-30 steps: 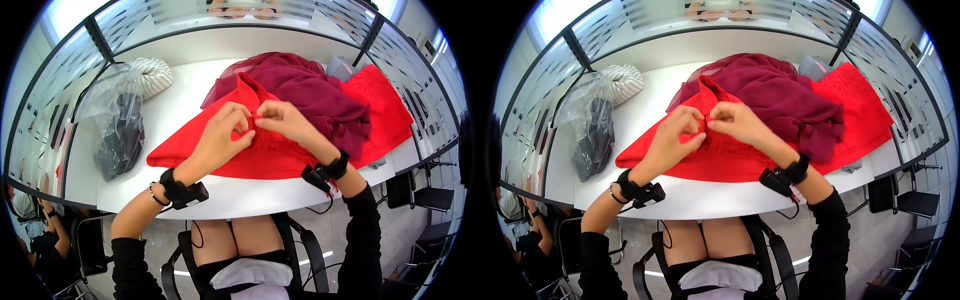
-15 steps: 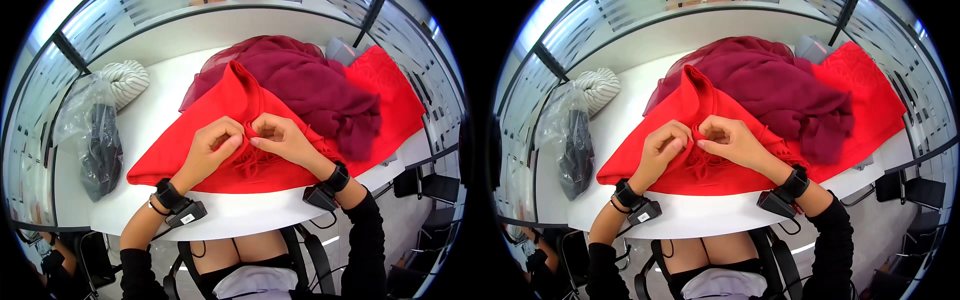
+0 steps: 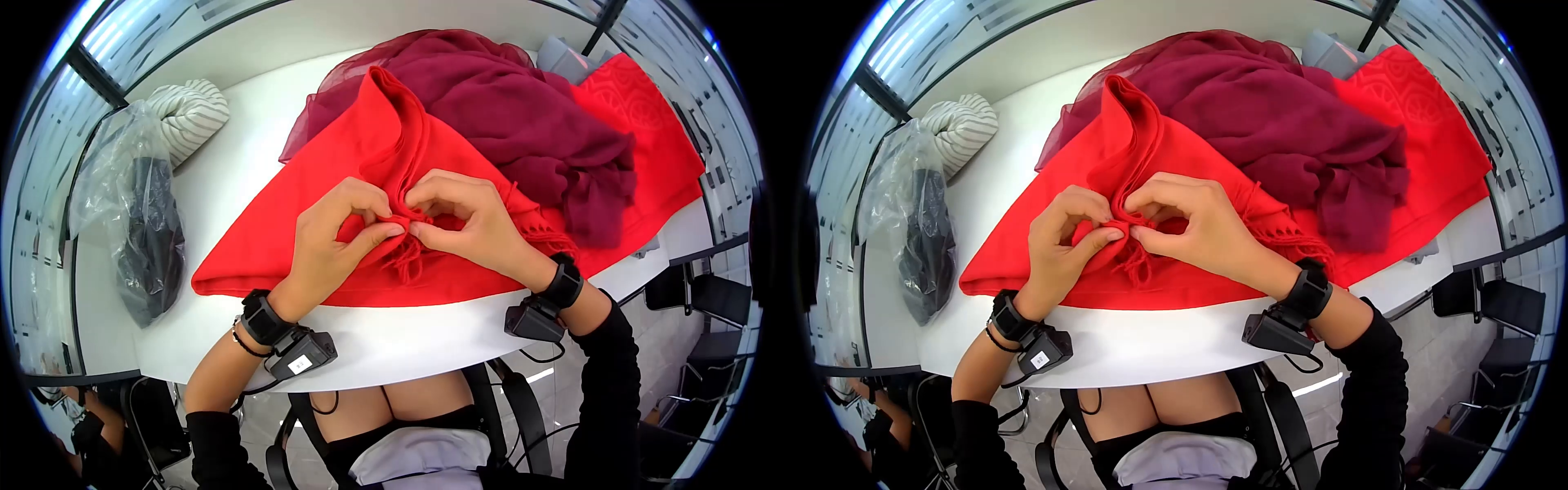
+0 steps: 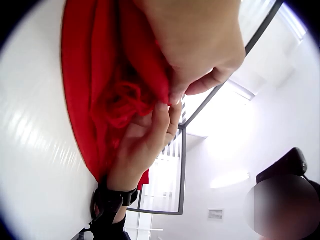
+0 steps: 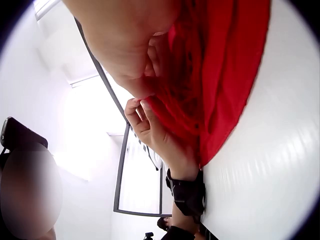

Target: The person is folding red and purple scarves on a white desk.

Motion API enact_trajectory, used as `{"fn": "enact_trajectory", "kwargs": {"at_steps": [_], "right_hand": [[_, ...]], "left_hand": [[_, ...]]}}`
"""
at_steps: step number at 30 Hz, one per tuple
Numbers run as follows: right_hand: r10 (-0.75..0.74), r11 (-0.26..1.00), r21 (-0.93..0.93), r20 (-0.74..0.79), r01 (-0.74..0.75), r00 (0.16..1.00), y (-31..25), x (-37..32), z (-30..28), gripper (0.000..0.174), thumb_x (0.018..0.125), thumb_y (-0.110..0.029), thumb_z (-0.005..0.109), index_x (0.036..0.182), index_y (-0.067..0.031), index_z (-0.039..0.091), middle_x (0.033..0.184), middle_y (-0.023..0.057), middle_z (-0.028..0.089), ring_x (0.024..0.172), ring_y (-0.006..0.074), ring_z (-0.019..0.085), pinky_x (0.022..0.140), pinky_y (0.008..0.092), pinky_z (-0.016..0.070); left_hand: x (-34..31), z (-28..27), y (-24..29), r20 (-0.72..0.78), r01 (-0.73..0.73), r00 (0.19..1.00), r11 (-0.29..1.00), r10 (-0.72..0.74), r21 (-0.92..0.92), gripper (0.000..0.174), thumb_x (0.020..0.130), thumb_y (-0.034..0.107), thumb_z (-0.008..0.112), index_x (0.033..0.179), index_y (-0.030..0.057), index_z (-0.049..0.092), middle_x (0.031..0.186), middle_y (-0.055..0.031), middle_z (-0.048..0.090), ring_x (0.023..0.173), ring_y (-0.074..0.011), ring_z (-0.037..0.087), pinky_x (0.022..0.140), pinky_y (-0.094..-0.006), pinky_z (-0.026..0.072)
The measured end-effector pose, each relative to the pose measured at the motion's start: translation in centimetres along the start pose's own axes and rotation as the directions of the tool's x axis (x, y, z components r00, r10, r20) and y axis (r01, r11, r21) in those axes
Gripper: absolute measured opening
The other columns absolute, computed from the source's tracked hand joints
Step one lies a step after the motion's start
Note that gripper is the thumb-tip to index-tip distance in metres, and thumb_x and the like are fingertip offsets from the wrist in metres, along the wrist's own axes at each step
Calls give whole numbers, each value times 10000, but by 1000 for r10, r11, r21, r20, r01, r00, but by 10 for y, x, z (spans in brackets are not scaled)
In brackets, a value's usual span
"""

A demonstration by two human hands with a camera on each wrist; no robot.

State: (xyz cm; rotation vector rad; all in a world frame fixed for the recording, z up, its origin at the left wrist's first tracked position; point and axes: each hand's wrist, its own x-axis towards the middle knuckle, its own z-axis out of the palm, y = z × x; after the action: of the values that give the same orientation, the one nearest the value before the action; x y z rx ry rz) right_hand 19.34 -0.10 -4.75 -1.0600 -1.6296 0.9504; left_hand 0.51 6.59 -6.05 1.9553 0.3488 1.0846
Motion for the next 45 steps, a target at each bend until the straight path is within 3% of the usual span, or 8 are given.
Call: {"fn": "enact_trajectory", "kwargs": {"at_steps": [7, 18, 28, 36, 40, 45], "right_hand": [[-126, 980, -158, -20, 121, 992, 1, -1, 1, 204, 702, 57, 621, 902, 21, 596, 856, 61, 585, 734, 115, 589, 658, 218, 485], [-158, 960, -232, 22, 159, 987, -1, -1, 3, 191, 693, 34, 628, 881, 18, 597, 818, 45, 585, 680, 96, 576, 566, 198, 447], [-159, 964, -211, 39, 164, 986, -2, 0, 4, 185, 692, 17, 648, 868, 12, 591, 795, 41, 565, 648, 99, 545, 558, 204, 430], [-174, 952, -248, 51, 181, 983, 5, 0, 6, 297, 669, -126, 778, 846, 0, 576, 774, 46, 549, 651, 123, 535, 557, 224, 425], [-154, 942, -288, 75, 170, 985, 1, 0, 6, 293, 677, -134, 772, 839, -7, 563, 769, 56, 546, 640, 141, 528, 549, 244, 421], [-122, 940, -308, 101, 148, 987, -3, 0, 4, 284, 693, -117, 747, 861, -12, 545, 767, 77, 544, 651, 181, 541, 575, 270, 444]], "left_hand": [[1, 6, 3, 6, -152, 988, 981, 153, 118, 228, 681, -38, 723, 823, 38, 562, 815, -66, 570, 607, -132, 522, 547, -237, 433], [2, 6, 3, -18, -112, 993, 980, 116, 165, 222, 670, -29, 731, 791, 45, 559, 799, -62, 559, 593, -126, 481, 526, -240, 412], [2, 2, 2, 37, -117, 993, 973, 112, 201, 220, 674, -32, 725, 794, 46, 557, 831, -56, 538, 627, -126, 485, 545, -238, 416], [3, 4, 3, 64, 22, 997, 965, -40, 261, 312, 644, 53, 765, 843, 45, 524, 824, -50, 507, 646, -144, 474, 562, -251, 410], [4, 4, 7, 64, 106, 989, 937, -135, 332, 367, 619, 128, 793, 850, 45, 521, 816, -50, 493, 654, -152, 471, 566, -268, 407], [5, 4, 7, 27, 80, 995, 917, -98, 391, 399, 612, 161, 804, 860, 40, 515, 858, -60, 474, 701, -164, 485, 598, -280, 418]]}}
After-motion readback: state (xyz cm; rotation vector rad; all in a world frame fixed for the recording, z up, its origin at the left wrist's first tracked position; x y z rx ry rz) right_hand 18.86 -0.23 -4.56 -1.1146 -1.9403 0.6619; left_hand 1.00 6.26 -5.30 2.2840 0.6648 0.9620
